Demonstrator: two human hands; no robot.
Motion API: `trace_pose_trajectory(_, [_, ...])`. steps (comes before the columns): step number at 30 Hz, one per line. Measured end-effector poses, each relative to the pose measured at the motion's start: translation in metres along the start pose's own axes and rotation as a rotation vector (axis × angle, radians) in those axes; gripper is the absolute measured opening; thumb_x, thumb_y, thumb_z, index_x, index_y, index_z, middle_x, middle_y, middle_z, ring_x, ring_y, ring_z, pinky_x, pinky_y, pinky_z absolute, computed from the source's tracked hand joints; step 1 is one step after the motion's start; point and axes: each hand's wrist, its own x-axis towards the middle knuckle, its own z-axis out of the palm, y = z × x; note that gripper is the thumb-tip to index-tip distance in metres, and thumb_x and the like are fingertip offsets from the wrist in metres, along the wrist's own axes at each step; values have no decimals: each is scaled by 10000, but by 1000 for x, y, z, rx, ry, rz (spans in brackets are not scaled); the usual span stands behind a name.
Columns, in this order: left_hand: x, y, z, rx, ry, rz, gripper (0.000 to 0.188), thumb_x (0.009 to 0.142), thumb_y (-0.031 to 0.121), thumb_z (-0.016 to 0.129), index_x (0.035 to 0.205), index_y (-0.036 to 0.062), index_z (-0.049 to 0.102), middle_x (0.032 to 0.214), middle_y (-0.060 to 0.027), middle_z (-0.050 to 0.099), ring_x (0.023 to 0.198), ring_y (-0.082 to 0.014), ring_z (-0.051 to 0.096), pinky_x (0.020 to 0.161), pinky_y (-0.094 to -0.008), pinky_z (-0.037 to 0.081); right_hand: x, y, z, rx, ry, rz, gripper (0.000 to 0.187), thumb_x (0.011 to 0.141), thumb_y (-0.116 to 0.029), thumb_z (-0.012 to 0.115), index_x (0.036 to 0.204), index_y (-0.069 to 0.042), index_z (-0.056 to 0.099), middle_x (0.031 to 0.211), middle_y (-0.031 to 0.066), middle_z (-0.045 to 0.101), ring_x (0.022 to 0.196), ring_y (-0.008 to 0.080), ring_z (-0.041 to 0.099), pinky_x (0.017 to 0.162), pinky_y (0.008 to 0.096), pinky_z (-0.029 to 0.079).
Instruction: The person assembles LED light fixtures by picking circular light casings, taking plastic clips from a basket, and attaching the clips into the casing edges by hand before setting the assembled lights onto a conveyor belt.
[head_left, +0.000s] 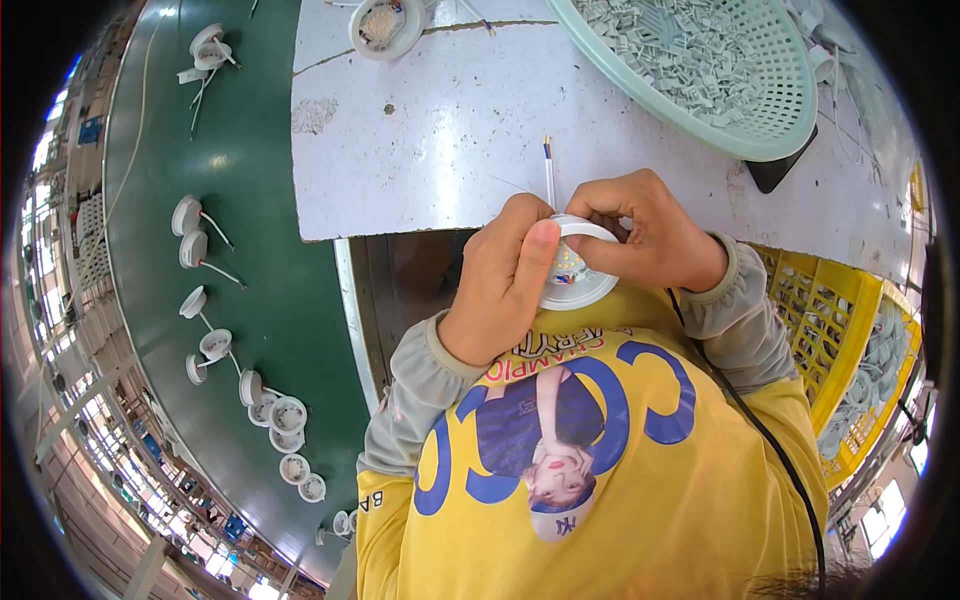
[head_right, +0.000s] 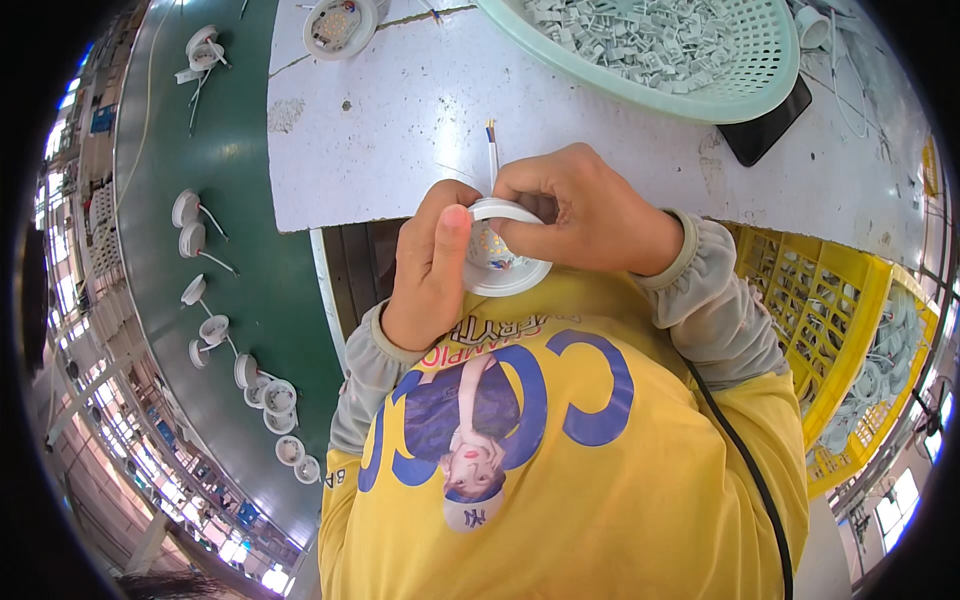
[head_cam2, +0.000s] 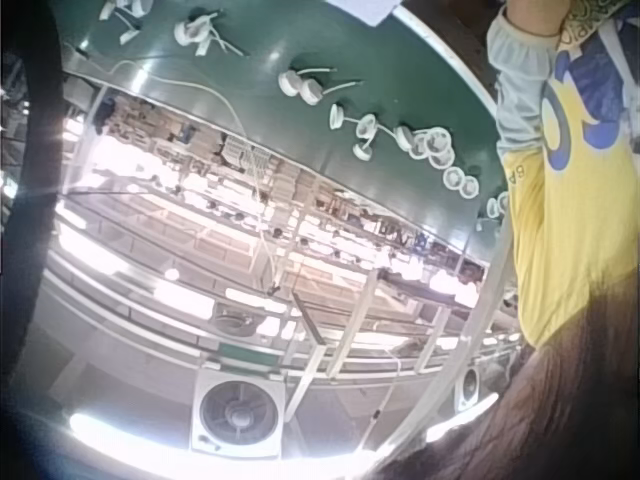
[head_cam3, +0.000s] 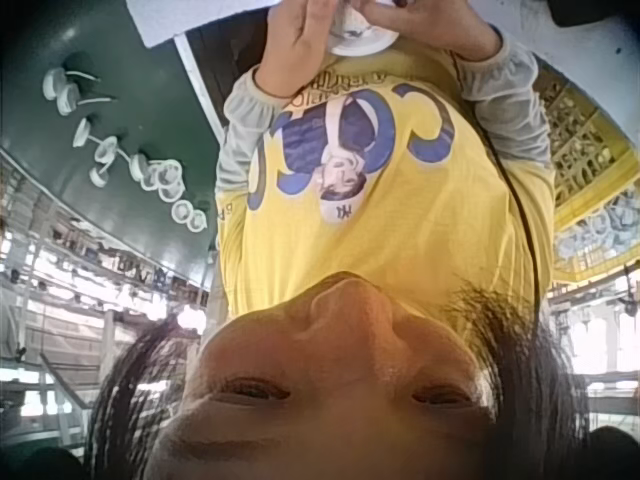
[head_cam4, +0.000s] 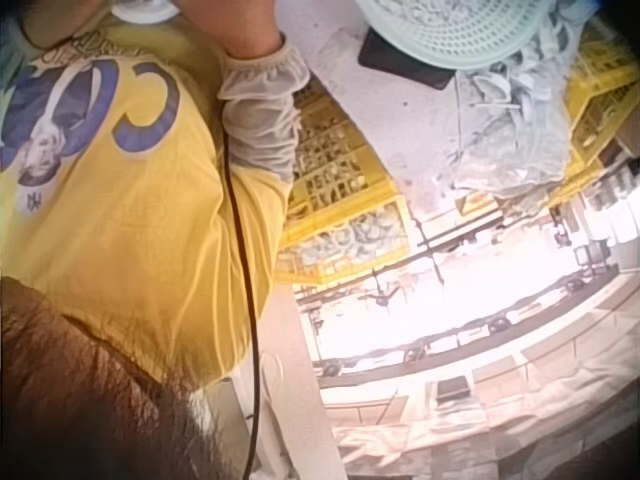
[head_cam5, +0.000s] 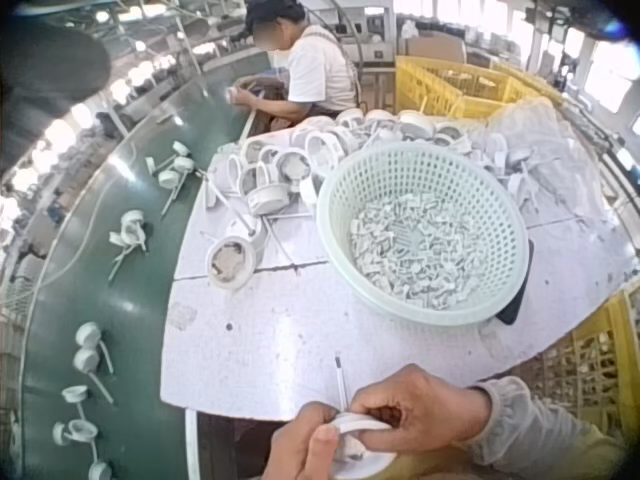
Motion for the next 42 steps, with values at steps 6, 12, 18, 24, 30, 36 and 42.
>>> trace_pose_trajectory(6, [-2, 0, -1, -77, 4, -7, 253, 914, 207, 446, 773, -1, 470, 622, -42, 418, 573, -94, 364, 516, -246, 335, 0, 2, -2, 18, -71, -11, 132, 700, -95, 610, 672, 6, 530, 483, 22, 390, 444, 61, 345, 404, 228, 293])
trace_pose_trajectory(12, [-5, 0, -1, -95, 24, 20, 253, 906, 204, 455, 756, 1, 471, 616, -28, 421, 570, -80, 355, 501, -240, 321, -1, 0, 1, 89, -99, 5, 131, 707, -99, 616, 671, -3, 534, 481, 18, 404, 438, 56, 334, 397, 229, 276])
trace_pose_trajectory(18, [-8, -3, -1, -110, 21, 35, 247, 900, 199, 457, 757, -1, 475, 603, -21, 418, 558, -78, 352, 494, -239, 313, 1, 9, 4, 185, -178, 21, 93, 734, -48, 590, 688, 3, 528, 582, -36, 466, 534, 5, 366, 437, 195, 278])
trace_pose_trajectory(24, [-9, -3, 1, -89, 38, 69, 252, 902, 202, 452, 755, -1, 480, 598, -19, 424, 550, -79, 361, 492, -238, 314, 3, 6, 1, 202, -210, 23, 127, 736, -104, 604, 687, -18, 525, 541, -28, 433, 502, 25, 350, 433, 208, 268])
trace_pose_trajectory(30, [-6, -1, 2, -76, 54, 52, 257, 910, 197, 433, 746, 4, 474, 599, -22, 432, 548, -80, 364, 490, -242, 313, 5, 10, -1, 218, -221, 16, 119, 726, -87, 602, 688, -12, 518, 557, -23, 449, 506, 20, 351, 433, 206, 269])
trace_pose_trajectory(36, [-10, -2, 0, -62, 49, 65, 264, 917, 210, 426, 760, 3, 472, 628, -20, 443, 576, -76, 372, 507, -242, 319, 3, 4, 1, 194, -204, 9, 85, 720, -62, 584, 690, -5, 528, 559, -14, 479, 510, 23, 374, 435, 204, 291])
trace_pose_trajectory(42, [-9, 3, 3, -156, 240, 69, 290, 909, 268, 462, 925, -21, 487, 767, -20, 514, 695, -66, 434, 608, -211, 372, 6, -17, 6, -95, 19, -69, 170, 707, -163, 632, 714, -15, 549, 532, 74, 479, 456, 152, 437, 457, 258, 361])
